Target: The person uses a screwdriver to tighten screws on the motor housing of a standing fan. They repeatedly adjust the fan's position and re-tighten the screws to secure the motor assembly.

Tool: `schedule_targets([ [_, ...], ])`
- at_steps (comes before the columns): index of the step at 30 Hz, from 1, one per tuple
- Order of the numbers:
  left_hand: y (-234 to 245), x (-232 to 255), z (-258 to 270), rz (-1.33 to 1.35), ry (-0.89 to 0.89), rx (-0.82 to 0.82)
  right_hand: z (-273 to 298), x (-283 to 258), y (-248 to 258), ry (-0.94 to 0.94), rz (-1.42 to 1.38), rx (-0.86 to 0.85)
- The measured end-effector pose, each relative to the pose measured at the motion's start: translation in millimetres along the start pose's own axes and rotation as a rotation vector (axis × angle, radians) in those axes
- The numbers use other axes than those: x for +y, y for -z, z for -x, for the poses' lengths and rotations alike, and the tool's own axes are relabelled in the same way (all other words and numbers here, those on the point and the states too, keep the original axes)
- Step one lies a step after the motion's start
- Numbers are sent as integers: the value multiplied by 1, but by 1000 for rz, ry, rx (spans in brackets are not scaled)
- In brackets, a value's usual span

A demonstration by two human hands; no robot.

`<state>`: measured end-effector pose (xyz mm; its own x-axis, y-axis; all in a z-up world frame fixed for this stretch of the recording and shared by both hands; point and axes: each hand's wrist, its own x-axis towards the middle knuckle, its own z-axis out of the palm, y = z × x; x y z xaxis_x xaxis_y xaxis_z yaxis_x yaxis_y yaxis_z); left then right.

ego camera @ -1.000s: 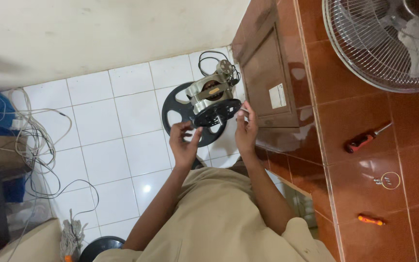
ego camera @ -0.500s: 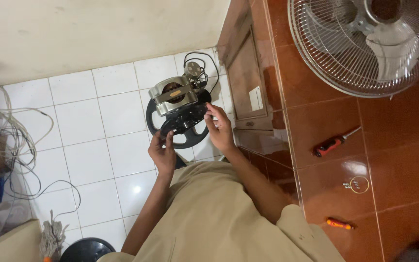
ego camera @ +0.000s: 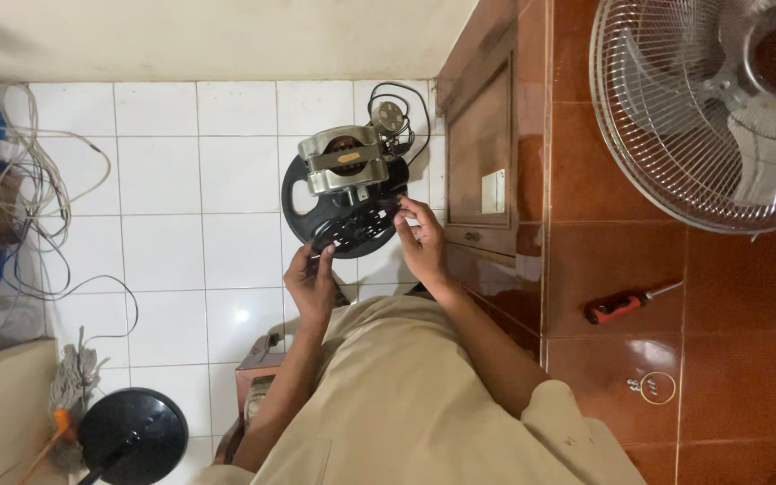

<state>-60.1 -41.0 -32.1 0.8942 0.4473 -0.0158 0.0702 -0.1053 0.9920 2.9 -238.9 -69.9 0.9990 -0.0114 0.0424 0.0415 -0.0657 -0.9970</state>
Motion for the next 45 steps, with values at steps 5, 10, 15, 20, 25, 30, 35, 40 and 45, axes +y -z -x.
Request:
schedule_targets([
  [5,5,6,10,27,63,4,12,6,0,-27,-17,-11],
  [10,11,37,10,-235,-232,-120,20,11,1,-53,-73,54],
  [15,-4,78,15,-156,-436,-385,40,27,5,-77,-287,111],
  [20,-37,104,23,-166,-699,-577,75,52,10,-199,-717,118],
  [25,-61,105,24,-222,-816,-679,107,19,16,-230,-940,215],
  [30,-72,96,33,-214,-959,-868,109,-40,18,-294,-870,531],
  [35,-70,99,41,-138,-1046,-862,111,-70,37,-234,-970,975],
  [40,-89,95,40,-95,-631,-928,136,-82,50,-147,-878,1022],
  [45,-122,78,42,-224,-722,-933,155,-78,68,-156,-675,1071],
])
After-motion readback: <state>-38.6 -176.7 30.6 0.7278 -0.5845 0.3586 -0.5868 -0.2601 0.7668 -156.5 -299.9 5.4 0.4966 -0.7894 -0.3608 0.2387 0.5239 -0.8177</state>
